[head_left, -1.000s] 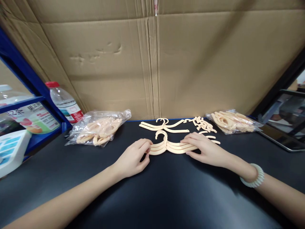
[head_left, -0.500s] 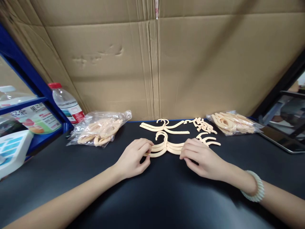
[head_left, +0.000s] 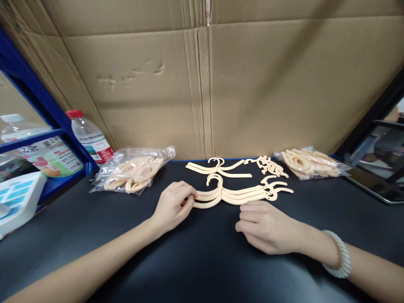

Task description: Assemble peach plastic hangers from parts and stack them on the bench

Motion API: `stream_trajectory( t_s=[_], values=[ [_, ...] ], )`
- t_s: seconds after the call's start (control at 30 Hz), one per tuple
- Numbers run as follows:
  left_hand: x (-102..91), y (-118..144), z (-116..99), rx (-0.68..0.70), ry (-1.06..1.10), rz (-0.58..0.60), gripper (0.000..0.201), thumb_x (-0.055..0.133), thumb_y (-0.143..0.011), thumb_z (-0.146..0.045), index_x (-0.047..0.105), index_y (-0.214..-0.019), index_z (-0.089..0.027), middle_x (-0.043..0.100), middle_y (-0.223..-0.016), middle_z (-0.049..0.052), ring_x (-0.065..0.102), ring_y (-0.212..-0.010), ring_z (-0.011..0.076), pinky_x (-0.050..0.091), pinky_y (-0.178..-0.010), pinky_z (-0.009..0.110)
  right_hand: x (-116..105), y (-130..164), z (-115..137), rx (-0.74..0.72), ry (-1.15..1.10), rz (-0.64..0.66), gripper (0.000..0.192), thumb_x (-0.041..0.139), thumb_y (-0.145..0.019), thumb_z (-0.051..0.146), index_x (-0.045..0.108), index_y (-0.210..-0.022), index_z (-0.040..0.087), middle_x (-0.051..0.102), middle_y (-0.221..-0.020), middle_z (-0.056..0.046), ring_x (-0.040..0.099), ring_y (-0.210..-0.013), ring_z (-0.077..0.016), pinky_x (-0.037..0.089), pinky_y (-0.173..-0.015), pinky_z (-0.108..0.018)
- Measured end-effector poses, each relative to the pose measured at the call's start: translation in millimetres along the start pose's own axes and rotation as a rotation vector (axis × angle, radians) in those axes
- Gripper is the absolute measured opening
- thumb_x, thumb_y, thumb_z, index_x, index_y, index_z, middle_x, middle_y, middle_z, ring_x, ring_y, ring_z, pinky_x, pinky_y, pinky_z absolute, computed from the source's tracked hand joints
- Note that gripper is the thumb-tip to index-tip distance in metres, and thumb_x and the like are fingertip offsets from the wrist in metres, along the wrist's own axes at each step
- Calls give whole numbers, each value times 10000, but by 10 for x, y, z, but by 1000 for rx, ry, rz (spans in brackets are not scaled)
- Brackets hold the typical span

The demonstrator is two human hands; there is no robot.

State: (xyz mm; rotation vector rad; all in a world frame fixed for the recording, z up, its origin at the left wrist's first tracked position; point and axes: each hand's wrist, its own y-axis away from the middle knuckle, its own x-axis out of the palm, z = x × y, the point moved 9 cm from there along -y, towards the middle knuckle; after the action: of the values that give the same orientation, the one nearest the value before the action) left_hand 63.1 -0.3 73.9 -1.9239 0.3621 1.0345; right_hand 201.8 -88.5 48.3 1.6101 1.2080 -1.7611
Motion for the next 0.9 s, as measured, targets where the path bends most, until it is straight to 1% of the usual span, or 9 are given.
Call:
stream_trajectory(
  t_s=[0.2,0.27,0.43,0.7,0.9],
  values=[
    [-9,-1,-1,6,2,-18,258,399,-840,-81,592,-700,-181,619,-694,16,562,-696,151,449,-693,300,11,13,4,-1,-4,2,229,380,-879,129,577,-774,183,534,-651,-33,414,-624,-172,247,-558,-320],
    [-8,4,7,2,3,-22,255,399,-838,-82,597,-710,-180,621,-690,17,562,-695,153,448,-690,302,18,8,5,0,-5,1,233,383,-889,136,570,-758,184,532,-646,-32,413,-622,-169,244,-558,-317],
    [-13,14,10,4,11,-45,165,467,-819,-126,621,-788,-179,647,-739,29,571,-704,163,446,-688,312,24,0,15,-10,-7,-27,227,414,-876,132,527,-685,183,512,-624,-20,392,-612,-157,243,-557,-308],
    [-24,9,10,10,-4,-53,188,470,-810,-112,621,-715,-171,615,-673,22,556,-659,154,430,-669,299,-12,25,36,-50,23,-101,219,462,-791,118,433,-586,191,462,-561,2,317,-570,-148,204,-521,-313],
    [-6,15,42,14,-8,-59,221,447,-812,-85,598,-677,-173,596,-624,2,547,-626,138,426,-694,296,-23,21,31,-58,21,-101,248,459,-809,114,430,-575,189,457,-553,3,304,-558,-147,197,-511,-313]
  ],
)
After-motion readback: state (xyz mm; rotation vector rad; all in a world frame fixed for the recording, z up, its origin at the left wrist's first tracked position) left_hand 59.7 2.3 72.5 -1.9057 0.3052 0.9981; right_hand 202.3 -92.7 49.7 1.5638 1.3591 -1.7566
